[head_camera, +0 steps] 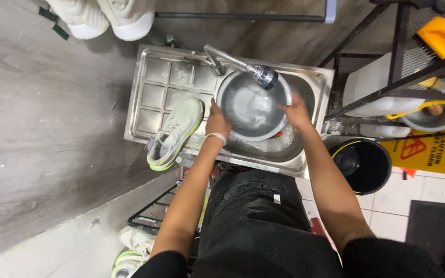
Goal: Rinsing and scrubbing a shoe in a sink using a brush and water, then pouring liquid from a container.
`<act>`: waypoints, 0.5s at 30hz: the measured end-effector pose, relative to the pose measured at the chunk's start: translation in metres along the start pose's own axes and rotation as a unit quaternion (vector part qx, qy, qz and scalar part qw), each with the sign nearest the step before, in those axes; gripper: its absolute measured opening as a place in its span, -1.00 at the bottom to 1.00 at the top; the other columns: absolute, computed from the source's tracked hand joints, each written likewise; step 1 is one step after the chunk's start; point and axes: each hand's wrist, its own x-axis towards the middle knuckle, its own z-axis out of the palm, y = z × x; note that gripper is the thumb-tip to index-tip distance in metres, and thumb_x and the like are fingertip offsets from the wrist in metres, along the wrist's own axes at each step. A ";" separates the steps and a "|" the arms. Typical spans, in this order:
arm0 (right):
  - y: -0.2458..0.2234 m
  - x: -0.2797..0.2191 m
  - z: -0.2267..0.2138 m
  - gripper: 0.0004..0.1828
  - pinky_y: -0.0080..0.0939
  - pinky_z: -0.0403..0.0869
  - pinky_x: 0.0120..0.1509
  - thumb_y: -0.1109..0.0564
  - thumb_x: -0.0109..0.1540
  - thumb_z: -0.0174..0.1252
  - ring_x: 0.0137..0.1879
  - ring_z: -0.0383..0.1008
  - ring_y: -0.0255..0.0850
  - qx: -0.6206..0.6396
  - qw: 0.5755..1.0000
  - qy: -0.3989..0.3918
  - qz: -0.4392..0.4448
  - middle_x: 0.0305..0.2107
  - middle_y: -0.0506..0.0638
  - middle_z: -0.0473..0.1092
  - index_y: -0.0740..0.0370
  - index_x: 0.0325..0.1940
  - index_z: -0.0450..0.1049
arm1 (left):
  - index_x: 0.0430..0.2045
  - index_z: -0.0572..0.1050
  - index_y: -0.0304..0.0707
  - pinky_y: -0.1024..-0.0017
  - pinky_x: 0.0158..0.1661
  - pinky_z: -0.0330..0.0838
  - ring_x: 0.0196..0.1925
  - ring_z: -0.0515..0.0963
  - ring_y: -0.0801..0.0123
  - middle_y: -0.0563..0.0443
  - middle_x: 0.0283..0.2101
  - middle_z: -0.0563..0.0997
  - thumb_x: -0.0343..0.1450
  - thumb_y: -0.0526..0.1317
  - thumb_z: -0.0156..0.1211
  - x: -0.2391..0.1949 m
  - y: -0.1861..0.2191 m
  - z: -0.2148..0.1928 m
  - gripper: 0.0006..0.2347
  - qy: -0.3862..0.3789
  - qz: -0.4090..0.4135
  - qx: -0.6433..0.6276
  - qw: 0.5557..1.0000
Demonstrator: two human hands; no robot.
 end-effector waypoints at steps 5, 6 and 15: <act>-0.025 -0.033 -0.030 -0.51 0.10 0.34 0.02 0.29 0.02 -0.03 -0.05 0.37 0.09 -0.255 0.955 0.146 -0.032 -0.26 0.18 0.40 0.08 0.03 0.34 | -0.44 0.47 -0.09 0.32 -0.25 0.43 -0.33 0.56 0.20 0.01 -0.41 0.52 0.30 -0.16 -0.03 0.078 0.004 0.139 -0.87 0.103 0.262 0.029 0.959; -0.011 -0.030 -0.033 -0.51 0.10 0.34 0.02 0.29 0.02 -0.03 -0.05 0.37 0.09 -0.258 0.954 0.147 -0.032 -0.26 0.18 0.40 0.08 0.03 0.34 | -0.44 0.47 -0.09 0.32 -0.25 0.43 -0.33 0.56 0.20 0.01 -0.41 0.52 0.30 -0.16 -0.03 0.089 0.017 0.153 -0.87 0.103 0.262 0.026 0.959; 0.015 -0.030 -0.052 -0.61 0.18 0.33 -0.03 0.34 0.02 0.01 -0.09 0.36 0.19 -0.279 0.936 0.206 -0.061 -0.30 0.25 0.38 0.25 -0.06 0.34 | -0.42 0.51 -0.14 0.28 -0.03 0.41 -0.12 0.53 0.28 -0.03 -0.31 0.58 0.21 -0.18 0.03 0.088 0.073 0.102 -0.82 0.016 0.173 -0.056 0.983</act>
